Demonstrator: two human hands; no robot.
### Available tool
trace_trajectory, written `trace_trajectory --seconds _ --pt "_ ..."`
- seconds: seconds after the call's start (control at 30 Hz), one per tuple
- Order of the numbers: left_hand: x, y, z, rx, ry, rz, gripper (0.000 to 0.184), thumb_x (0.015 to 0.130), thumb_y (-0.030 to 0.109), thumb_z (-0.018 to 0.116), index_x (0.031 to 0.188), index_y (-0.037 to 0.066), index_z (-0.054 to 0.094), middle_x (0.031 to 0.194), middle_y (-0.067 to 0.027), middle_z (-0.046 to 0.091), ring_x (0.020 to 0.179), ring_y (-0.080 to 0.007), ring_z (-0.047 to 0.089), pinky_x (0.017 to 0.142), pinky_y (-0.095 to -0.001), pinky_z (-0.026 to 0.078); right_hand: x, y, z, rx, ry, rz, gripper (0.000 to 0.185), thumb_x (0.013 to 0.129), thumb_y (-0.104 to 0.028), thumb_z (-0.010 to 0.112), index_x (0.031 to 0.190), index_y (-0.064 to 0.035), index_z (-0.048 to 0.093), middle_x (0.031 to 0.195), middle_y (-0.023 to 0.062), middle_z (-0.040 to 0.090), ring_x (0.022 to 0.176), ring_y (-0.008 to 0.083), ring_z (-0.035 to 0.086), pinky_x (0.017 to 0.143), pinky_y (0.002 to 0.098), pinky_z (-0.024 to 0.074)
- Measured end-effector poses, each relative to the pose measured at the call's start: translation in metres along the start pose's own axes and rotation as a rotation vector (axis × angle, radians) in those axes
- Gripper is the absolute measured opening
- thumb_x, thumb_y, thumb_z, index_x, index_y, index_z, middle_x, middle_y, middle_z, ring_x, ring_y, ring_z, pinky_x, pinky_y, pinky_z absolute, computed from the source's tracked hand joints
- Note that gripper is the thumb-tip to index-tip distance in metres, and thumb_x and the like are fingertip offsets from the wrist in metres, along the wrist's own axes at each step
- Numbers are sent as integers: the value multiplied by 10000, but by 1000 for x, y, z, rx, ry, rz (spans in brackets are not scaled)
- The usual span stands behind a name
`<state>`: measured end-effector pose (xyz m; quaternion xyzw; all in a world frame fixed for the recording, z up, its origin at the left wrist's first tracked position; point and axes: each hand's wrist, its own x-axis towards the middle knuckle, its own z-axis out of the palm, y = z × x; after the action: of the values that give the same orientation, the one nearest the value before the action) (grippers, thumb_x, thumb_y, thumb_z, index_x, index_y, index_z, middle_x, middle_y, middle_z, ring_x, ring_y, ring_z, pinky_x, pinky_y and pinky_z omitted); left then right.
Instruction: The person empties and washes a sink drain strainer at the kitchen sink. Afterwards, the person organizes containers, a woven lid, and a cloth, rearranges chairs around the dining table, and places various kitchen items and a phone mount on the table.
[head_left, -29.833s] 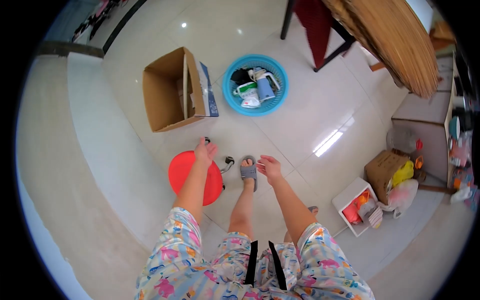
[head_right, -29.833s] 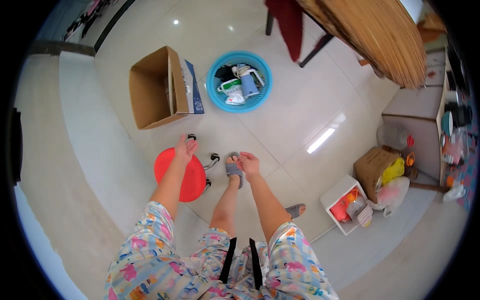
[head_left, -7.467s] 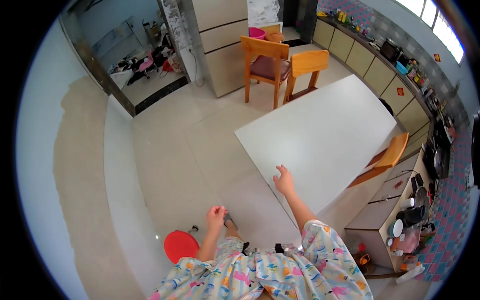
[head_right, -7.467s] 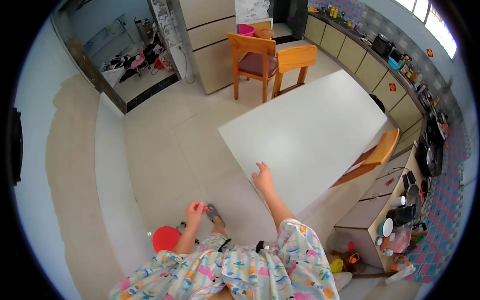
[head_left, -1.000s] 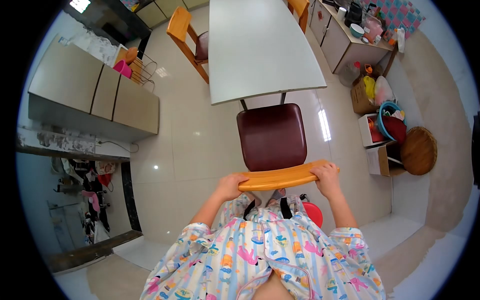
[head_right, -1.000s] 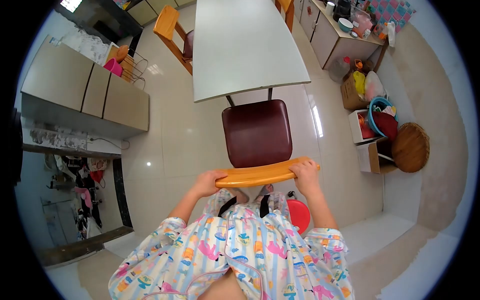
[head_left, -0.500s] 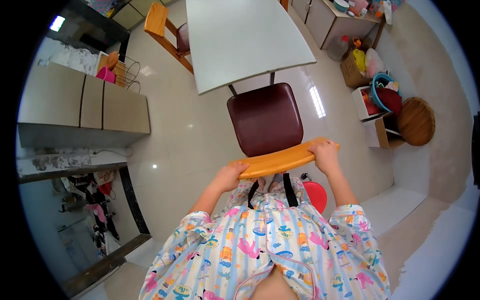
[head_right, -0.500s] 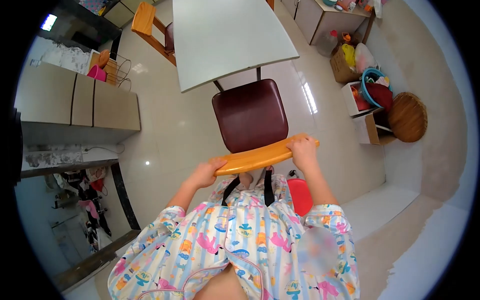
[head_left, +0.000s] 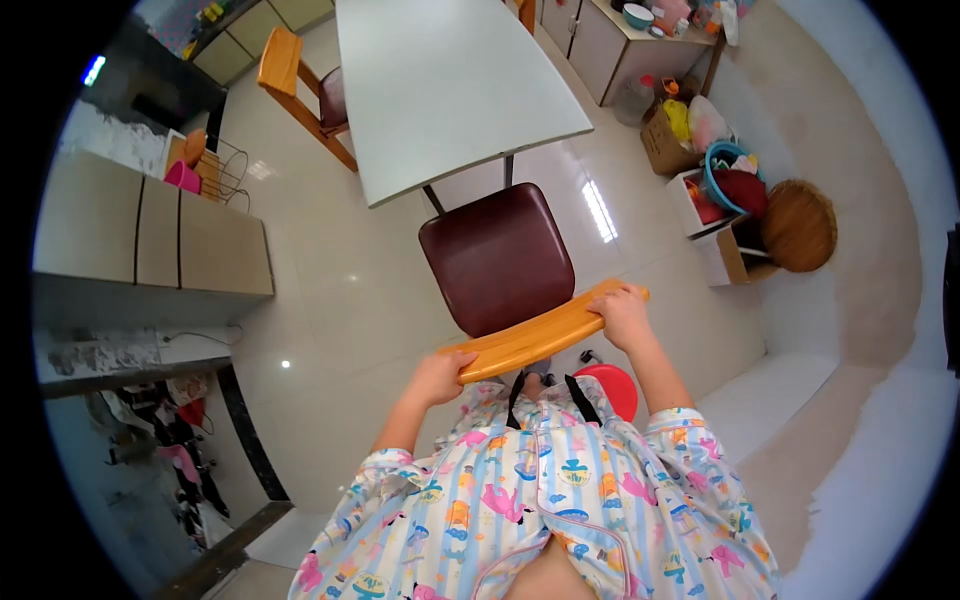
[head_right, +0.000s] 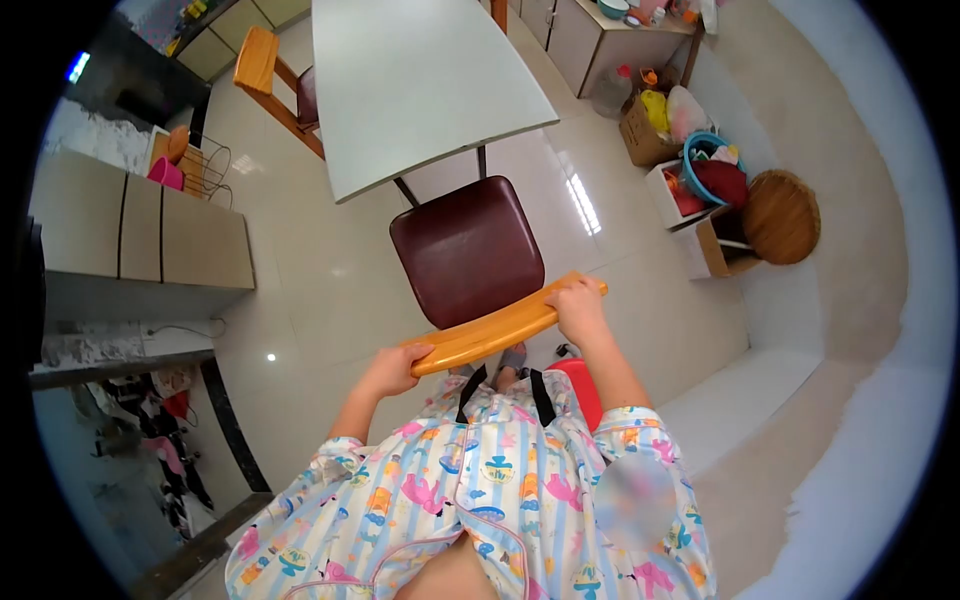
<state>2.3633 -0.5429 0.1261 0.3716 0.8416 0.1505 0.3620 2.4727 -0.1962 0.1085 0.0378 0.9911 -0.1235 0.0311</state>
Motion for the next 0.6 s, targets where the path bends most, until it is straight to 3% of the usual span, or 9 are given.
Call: trace_trajectory --seconds 0.07,0.17,0.27,0.37,0.4,0.5,0.53,0.6 --pt "4 -1 -19 39 -103 14 544 680 194 689 1207 113 580 1026 -114 651 925 -306 613 797 -406 485 5 -3 -2 -6 -83 54 313 686 3 574 910 -164 716 971 34 685 995 200 601 952 402 374" --pt "9 -19 -28 -22 -192 107 634 667 341 751 1225 103 569 1025 -104 658 922 -269 626 797 -362 486 9 0 3 -11 -149 92 303 656 -30 640 923 -155 710 1008 29 681 1002 217 597 972 404 360" --pt "23 -52 -30 -506 -276 10 593 739 371 737 1228 83 568 1019 -87 660 924 -213 627 814 -322 483 28 -26 -44 -7 -451 148 407 633 -66 729 1033 -121 680 1009 46 683 1032 220 595 970 398 390" --pt "49 -72 -45 -906 -77 -54 500 830 317 678 1235 52 558 1031 -83 649 940 -177 614 824 -295 478 56 8 -40 663 -694 157 487 633 -138 767 1104 -103 651 1015 84 668 1044 225 591 944 360 430" --pt "60 -73 -53 -907 61 -125 429 877 241 626 1239 26 538 1037 -108 646 947 -191 617 830 -311 488 71 0 -59 812 -686 150 542 690 -148 763 1199 -83 588 1113 87 631 1080 230 573 912 338 465" --pt "111 -89 -74 -1305 372 -345 444 892 250 604 1253 14 501 1033 -129 643 947 -211 620 837 -342 496 137 22 -28 1319 -551 319 561 725 -156 742 1245 -86 543 1140 86 608 1021 202 588 862 322 485" --pt "135 -107 -73 -1423 447 -363 478 909 254 574 1302 23 427 1087 -163 620 966 -249 616 839 -381 502 162 21 -33 1203 -433 415 520 767 -186 719 1233 -60 526 1063 89 610 959 165 591 783 319 503" --pt "170 -124 -90 -1709 560 -430 527 903 264 582 1327 24 380 1172 -189 565 1036 -282 583 870 -389 491 219 44 -1 1425 -313 613 617 784 -240 716 1298 -37 444 1162 123 572 1026 217 573 836 393 485"
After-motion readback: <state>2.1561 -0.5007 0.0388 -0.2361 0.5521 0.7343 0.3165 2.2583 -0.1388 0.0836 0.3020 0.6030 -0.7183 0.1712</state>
